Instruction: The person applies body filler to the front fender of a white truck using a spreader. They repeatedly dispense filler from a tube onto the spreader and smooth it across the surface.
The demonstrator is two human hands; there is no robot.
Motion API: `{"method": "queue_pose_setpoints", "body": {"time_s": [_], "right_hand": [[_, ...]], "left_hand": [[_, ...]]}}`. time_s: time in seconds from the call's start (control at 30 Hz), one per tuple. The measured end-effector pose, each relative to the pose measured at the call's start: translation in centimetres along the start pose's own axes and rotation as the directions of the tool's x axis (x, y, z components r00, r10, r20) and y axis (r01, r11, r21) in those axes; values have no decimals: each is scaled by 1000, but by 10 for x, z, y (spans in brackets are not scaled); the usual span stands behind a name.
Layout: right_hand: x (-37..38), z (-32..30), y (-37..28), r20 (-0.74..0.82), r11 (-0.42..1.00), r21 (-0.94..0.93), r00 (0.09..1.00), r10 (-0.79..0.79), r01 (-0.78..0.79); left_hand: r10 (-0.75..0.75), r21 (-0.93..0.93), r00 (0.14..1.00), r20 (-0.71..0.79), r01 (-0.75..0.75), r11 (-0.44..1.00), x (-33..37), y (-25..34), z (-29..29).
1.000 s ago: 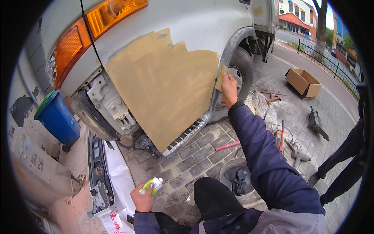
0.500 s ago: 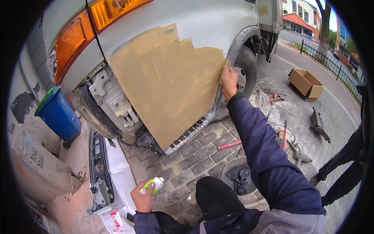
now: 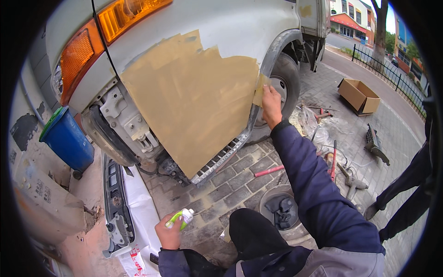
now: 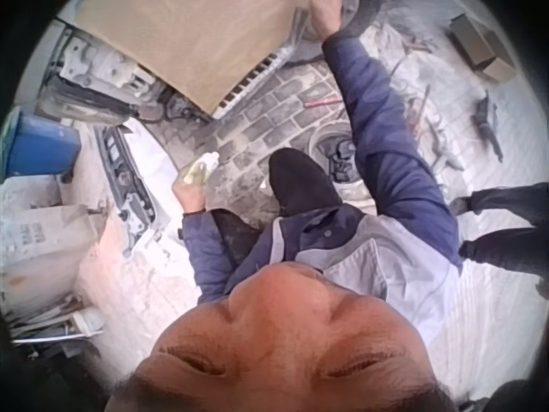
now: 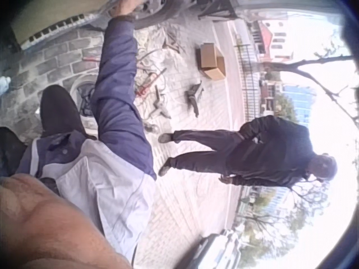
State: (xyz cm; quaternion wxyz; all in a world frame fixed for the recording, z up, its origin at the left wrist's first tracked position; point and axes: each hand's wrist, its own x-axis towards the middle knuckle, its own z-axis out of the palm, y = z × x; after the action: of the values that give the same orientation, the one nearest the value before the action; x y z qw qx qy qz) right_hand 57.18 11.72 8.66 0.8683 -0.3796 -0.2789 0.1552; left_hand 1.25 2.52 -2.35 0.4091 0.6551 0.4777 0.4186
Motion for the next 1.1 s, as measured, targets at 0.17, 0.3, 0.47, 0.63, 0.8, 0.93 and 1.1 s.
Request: {"method": "queue_pose_setpoints", "body": {"time_s": [0.17, 0.3, 0.47, 0.63, 0.8, 0.93, 1.1], "right_hand": [[23, 11, -1, -30, 993, -94, 996, -81, 78], [36, 29, 4, -98, 980, -162, 986, -132, 115], [43, 51, 10, -143, 876, -452, 956, -255, 166], [33, 37, 5, -8, 935, -316, 985, -173, 162], [19, -2, -2, 34, 999, -33, 999, -14, 15], [36, 0, -1, -4, 995, -86, 999, -49, 49], [41, 27, 0, -29, 976, -194, 994, -108, 100]], "left_hand": [[2, 28, 1000, -23, -2, 1000, -2, 0, -3], [-19, -32, 1000, -12, 19, 999, -5, 5, -5], [10, 26, 1000, -21, -10, 1000, -7, 13, -8], [-12, 22, 1000, -20, 12, 1000, -5, 14, -11], [27, 12, 1000, 2, -27, 1000, -4, 6, -7], [54, 33, 998, -34, -53, 998, -6, 7, -4], [22, 2, 1000, -21, -22, 1000, -12, 15, -9]]}}
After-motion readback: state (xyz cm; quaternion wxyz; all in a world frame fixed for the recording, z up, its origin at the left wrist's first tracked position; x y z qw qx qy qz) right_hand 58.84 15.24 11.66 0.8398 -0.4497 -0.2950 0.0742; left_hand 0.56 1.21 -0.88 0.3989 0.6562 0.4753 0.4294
